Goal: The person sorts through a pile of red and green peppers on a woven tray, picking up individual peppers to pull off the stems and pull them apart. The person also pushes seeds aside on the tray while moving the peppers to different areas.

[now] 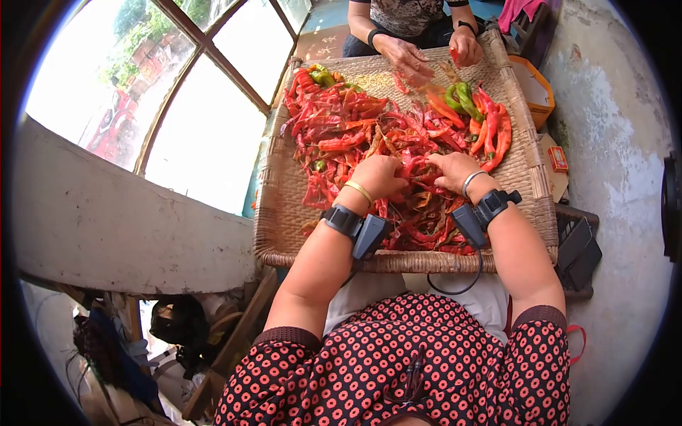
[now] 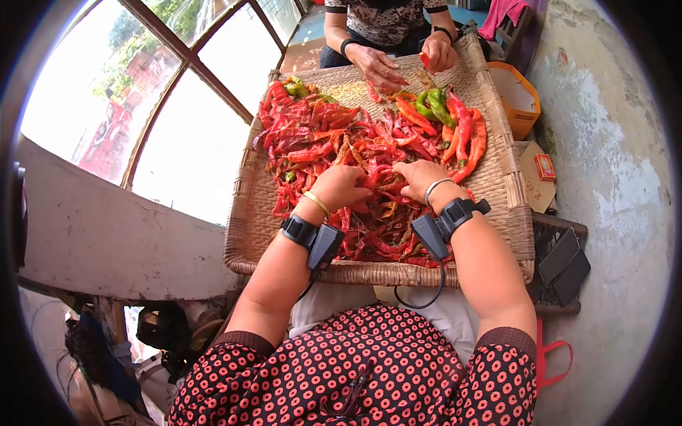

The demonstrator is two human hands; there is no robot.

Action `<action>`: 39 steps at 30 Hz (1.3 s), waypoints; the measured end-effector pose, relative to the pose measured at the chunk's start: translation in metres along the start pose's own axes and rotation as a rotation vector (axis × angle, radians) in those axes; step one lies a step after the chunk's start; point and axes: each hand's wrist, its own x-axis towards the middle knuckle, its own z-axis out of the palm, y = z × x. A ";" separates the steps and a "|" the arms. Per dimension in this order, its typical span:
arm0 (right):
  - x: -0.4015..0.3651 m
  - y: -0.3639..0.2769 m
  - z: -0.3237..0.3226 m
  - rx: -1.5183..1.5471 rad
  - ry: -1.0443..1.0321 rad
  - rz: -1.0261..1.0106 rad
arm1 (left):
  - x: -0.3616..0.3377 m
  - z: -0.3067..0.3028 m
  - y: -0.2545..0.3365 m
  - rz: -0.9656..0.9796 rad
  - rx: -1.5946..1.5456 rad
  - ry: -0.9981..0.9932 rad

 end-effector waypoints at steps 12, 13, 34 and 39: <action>-0.007 0.016 -0.021 0.252 0.177 -0.148 | -0.003 -0.006 0.008 -0.145 0.059 0.262; -0.010 0.018 -0.029 0.529 0.024 -0.072 | -0.002 -0.004 0.006 -0.123 0.055 0.302; -0.006 0.004 -0.024 0.902 0.029 -0.011 | 0.003 -0.004 0.017 -0.167 -0.668 0.257; 0.000 -0.008 -0.003 0.811 -0.109 -0.083 | 0.005 0.004 0.023 -0.145 -0.858 0.208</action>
